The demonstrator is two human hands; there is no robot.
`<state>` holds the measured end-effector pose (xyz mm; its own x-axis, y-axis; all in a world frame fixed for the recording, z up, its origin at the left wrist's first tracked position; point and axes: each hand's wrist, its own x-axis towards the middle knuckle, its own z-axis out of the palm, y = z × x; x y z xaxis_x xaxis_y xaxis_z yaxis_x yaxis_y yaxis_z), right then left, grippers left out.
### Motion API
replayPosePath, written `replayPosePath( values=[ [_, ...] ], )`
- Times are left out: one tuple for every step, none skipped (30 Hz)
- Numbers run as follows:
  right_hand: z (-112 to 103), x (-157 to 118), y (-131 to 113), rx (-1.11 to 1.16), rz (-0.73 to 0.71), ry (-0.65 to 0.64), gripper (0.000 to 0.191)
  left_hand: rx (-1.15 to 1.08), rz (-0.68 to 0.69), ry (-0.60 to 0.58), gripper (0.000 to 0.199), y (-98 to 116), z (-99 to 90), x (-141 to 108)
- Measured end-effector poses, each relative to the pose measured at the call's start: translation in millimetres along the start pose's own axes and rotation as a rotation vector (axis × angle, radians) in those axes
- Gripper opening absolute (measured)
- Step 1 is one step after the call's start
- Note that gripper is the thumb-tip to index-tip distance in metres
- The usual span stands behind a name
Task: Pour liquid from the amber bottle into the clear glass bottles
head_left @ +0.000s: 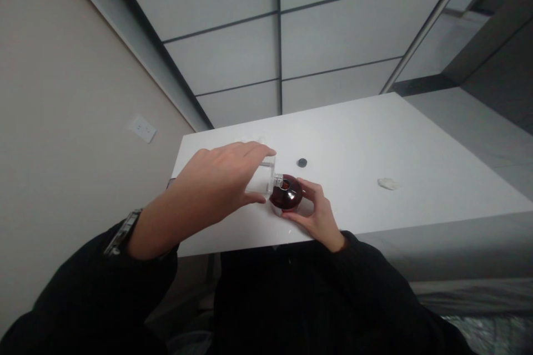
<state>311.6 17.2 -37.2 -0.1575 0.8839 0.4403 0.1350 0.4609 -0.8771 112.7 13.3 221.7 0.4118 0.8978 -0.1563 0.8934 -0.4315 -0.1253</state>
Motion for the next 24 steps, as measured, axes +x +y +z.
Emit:
replayPosePath(
  values=[
    [-0.2,0.1,-0.3,0.000,0.001,0.000,0.083,0.001,0.001,0.002,0.060,0.0,0.2,0.0],
    [-0.4,0.2,-0.5,0.001,0.001,0.001,0.083,0.003,0.004,0.005,0.060,-0.1,0.5,0.1],
    [-0.6,0.3,-0.6,0.003,-0.001,0.001,0.083,0.005,0.010,0.011,0.059,-0.1,0.9,0.1],
    [-0.9,0.4,-0.8,0.005,-0.002,0.001,0.083,0.007,0.017,0.017,0.057,-0.1,1.1,0.1],
    [-1.2,0.4,-0.9,0.008,-0.001,-0.002,0.083,0.010,0.022,0.022,0.055,0.0,1.2,0.2],
    [-1.5,0.5,-1.0,0.010,0.003,-0.007,0.084,0.014,0.027,0.024,0.054,0.1,1.3,0.2],
    [-1.8,0.6,-1.1,0.013,0.011,-0.013,0.084,0.019,0.029,0.027,0.053,0.2,1.1,0.2],
    [-2.0,0.6,-1.3,0.017,0.019,-0.019,0.084,0.023,0.030,0.028,0.052,0.4,0.8,0.2],
    [-2.0,0.6,-1.4,0.022,0.025,-0.024,0.085,0.026,0.031,0.028,0.051,0.6,0.5,0.1],
    [-2.0,0.6,-1.5,0.028,0.029,-0.027,0.085,0.025,0.031,0.028,0.050,0.8,0.0,0.1],
    [-1.9,0.6,-1.6,0.033,0.029,-0.027,0.084,0.023,0.032,0.029,0.049,0.9,-0.4,0.1],
    [-1.8,0.5,-1.7,0.036,0.026,-0.025,0.084,0.020,0.032,0.029,0.048,1.1,-0.9,0.1],
    [-1.7,0.5,-1.8,0.037,0.023,-0.023,0.084,0.019,0.031,0.029,0.047,1.2,-1.4,0.2],
    [-1.6,0.6,-1.9,0.036,0.022,-0.022,0.084,0.021,0.033,0.030,0.046,1.4,-2.0,0.3],
    [-1.5,0.6,-1.9,0.034,0.023,-0.022,0.084,0.024,0.036,0.028,0.046,1.6,-2.6,0.4],
    [-1.5,0.7,-2.0,0.031,0.024,-0.024,0.084,0.028,0.038,0.024,0.046,1.9,-3.2,0.5],
    [-1.5,0.9,-2.0,0.028,0.023,-0.025,0.084,0.030,0.039,0.020,0.046,2.3,-4.0,0.7],
    [-1.6,1.0,-2.1,0.026,0.022,-0.024,0.084,0.029,0.036,0.016,0.046,2.8,-4.8,0.8],
    [-1.7,1.2,-2.2,0.025,0.018,-0.022,0.083,0.024,0.029,0.010,0.046,3.5,-5.6,0.9],
    [-1.7,1.3,-2.2,0.024,0.013,-0.019,0.083,0.019,0.019,0.002,0.046,4.1,-6.5,1.1],
    [-1.7,1.4,-2.3,0.024,0.010,-0.018,0.083,0.014,0.009,-0.005,0.046,4.8,-7.3,1.2],
    [-1.7,1.5,-2.4,0.023,0.010,-0.018,0.084,0.011,0.003,-0.013,0.046,5.4,-8.0,1.4],
    [-1.7,1.6,-2.6,0.022,0.013,-0.019,0.085,0.011,0.000,-0.021,0.046,5.8,-8.5,1.6],
    [-1.7,1.6,-2.8,0.020,0.016,-0.021,0.085,0.013,0.001,-0.026,0.046,6.1,-8.7,1.8]
  ],
)
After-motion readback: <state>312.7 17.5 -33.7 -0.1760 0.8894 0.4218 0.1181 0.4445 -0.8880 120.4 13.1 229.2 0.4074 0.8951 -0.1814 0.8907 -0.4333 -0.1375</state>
